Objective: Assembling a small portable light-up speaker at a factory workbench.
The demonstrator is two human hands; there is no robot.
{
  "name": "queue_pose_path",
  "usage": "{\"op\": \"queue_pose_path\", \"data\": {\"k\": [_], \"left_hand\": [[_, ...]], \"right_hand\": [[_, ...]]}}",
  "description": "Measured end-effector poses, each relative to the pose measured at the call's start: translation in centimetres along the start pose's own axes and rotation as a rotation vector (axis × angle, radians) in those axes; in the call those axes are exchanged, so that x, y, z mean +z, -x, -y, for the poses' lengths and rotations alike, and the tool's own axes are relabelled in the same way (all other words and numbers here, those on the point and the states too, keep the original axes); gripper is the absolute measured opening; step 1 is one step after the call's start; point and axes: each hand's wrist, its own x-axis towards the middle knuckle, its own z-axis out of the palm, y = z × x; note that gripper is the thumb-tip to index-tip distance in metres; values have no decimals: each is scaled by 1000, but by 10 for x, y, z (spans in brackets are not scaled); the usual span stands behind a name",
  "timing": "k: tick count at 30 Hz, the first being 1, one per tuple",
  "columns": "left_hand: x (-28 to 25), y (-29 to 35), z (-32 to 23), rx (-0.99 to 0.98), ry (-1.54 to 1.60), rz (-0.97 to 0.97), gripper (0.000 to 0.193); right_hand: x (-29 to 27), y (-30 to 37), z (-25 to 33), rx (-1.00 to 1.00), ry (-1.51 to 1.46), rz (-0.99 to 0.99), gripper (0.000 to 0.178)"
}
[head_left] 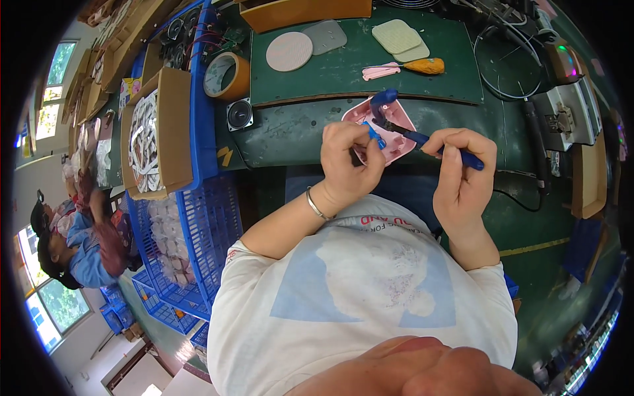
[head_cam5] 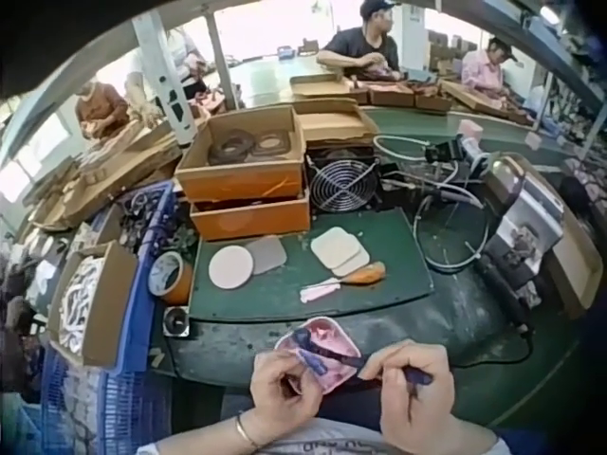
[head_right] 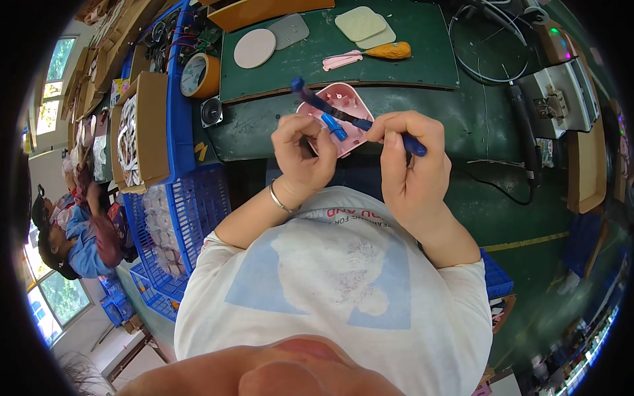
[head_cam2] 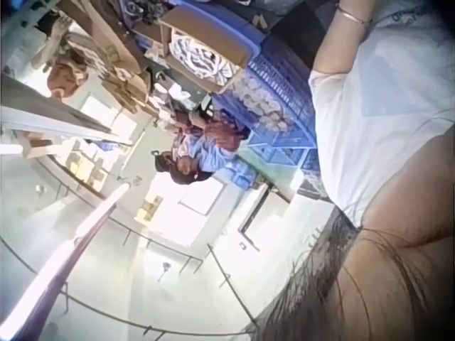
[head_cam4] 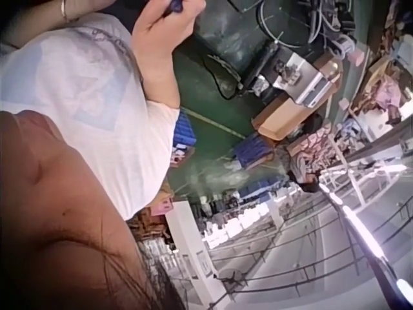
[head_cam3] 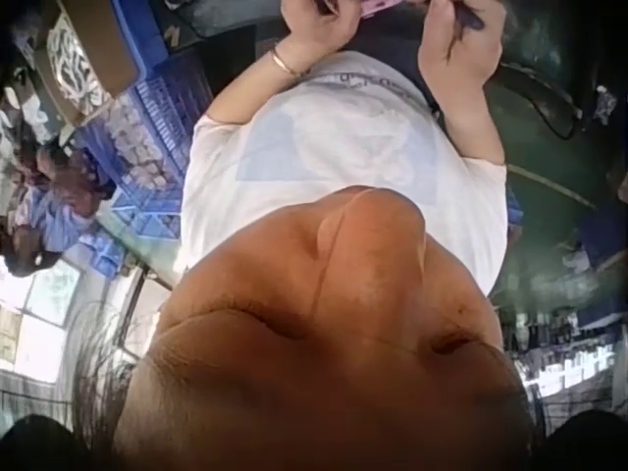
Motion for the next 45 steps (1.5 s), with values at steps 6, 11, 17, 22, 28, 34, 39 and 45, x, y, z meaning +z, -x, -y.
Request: {"op": "queue_pose_path", "data": {"k": [6, 11, 17, 22, 28, 34, 39, 45], "left_hand": [[1, -5, -21, -12, -15, 60, 40], [-5, -13, -22, 22, -79, 88, 32], [3, -11, -20, 85, -87, 21, 30], [6, -4, -19, 33, -111, 52, 30], [10, 2, -12, 16, 21, -22, 33], [9, 0, -11, 45, 13, 1, 35], [2, -1, -15, -92, 107, 7, 31], [-9, -55, -44, -403, -58, 220, 19]], "right_hand": [[2, 5, -13, 121, 73, -55, 8], [-6, 5, -5, 217, 64, 23, 13], [-6, 2, -2, 174, 150, 44, 12], [-7, -2, -1, 83, 90, 18, 12], [-3, 3, -7, 150, 84, 50, 11], [-5, 2, -7, 171, 68, 40, 10], [-8, 2, -15, 136, 67, 87, 10], [-14, 3, -24, 61, -8, 143, 11]]}}
